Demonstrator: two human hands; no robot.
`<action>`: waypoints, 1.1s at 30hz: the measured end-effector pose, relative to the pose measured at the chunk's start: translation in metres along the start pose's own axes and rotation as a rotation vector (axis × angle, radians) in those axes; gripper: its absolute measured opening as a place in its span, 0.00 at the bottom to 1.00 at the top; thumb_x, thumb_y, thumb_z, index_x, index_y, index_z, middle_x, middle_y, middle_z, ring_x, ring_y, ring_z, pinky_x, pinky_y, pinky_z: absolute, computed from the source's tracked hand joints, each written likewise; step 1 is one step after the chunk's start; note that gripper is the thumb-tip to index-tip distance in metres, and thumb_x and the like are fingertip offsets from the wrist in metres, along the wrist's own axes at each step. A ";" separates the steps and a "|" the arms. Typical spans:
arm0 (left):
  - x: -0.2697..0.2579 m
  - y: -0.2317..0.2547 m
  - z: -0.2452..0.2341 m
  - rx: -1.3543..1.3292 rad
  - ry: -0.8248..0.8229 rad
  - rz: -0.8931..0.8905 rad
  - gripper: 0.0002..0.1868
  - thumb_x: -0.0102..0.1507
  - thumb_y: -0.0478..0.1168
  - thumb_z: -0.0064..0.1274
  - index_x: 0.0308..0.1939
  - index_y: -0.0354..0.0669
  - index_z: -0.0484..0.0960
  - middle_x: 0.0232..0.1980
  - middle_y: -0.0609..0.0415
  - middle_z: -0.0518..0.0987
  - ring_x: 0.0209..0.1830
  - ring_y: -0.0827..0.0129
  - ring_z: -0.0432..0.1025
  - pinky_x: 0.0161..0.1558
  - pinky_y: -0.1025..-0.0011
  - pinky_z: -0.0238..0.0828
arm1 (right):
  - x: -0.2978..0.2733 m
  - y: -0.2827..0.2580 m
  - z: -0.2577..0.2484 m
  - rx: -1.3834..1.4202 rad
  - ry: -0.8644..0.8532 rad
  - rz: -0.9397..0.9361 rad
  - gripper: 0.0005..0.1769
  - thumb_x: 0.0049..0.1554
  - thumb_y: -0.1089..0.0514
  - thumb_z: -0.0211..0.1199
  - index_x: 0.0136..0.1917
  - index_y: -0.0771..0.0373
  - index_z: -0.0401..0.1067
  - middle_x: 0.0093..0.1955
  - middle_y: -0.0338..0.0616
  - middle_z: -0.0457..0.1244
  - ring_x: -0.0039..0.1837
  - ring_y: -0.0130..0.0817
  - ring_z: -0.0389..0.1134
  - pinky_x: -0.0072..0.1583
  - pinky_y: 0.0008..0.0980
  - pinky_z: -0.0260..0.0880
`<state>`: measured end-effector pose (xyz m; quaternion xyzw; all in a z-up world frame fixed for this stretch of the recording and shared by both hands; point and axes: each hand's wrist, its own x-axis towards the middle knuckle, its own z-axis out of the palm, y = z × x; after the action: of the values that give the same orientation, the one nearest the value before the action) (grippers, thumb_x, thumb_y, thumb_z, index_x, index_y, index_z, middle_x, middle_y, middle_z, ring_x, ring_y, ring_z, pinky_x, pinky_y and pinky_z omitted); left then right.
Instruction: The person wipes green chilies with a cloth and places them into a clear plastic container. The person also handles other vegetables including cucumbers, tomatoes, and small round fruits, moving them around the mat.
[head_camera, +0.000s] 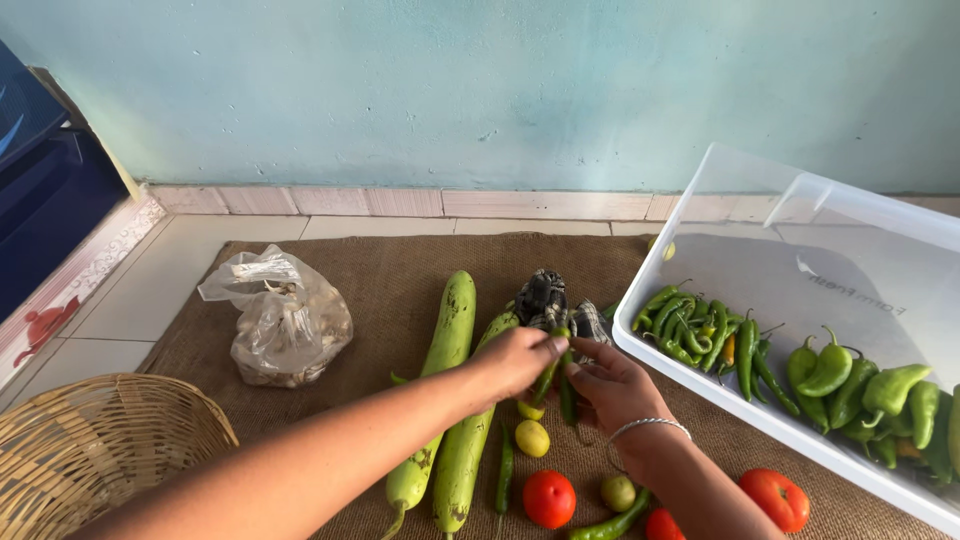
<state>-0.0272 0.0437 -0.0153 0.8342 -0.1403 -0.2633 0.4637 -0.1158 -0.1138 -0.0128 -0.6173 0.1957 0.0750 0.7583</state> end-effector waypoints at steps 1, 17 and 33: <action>-0.001 0.000 0.003 -0.044 -0.035 -0.010 0.18 0.69 0.52 0.49 0.51 0.42 0.83 0.35 0.53 0.80 0.31 0.68 0.74 0.31 0.68 0.72 | -0.001 -0.003 0.003 0.094 0.033 0.032 0.29 0.59 0.61 0.59 0.74 0.59 0.66 0.50 0.43 0.70 0.44 0.31 0.70 0.45 0.31 0.72; -0.043 0.016 0.008 0.347 -0.406 -0.061 0.23 0.69 0.57 0.42 0.50 0.40 0.75 0.30 0.49 0.82 0.20 0.66 0.76 0.23 0.68 0.77 | 0.015 0.017 0.009 0.347 0.110 0.220 0.17 0.61 0.59 0.57 0.64 0.56 0.72 0.51 0.44 0.67 0.48 0.36 0.65 0.45 0.39 0.65; -0.067 0.025 -0.012 0.454 -0.130 0.045 0.28 0.65 0.48 0.48 0.65 0.39 0.65 0.52 0.34 0.81 0.54 0.46 0.77 0.54 0.55 0.73 | -0.010 -0.005 0.036 0.452 0.129 0.282 0.12 0.62 0.57 0.56 0.59 0.52 0.73 0.48 0.36 0.65 0.46 0.34 0.63 0.55 0.46 0.71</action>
<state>-0.0748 0.0706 0.0319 0.8950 -0.2442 -0.2676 0.2601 -0.1155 -0.0789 0.0013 -0.4026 0.3395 0.0945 0.8448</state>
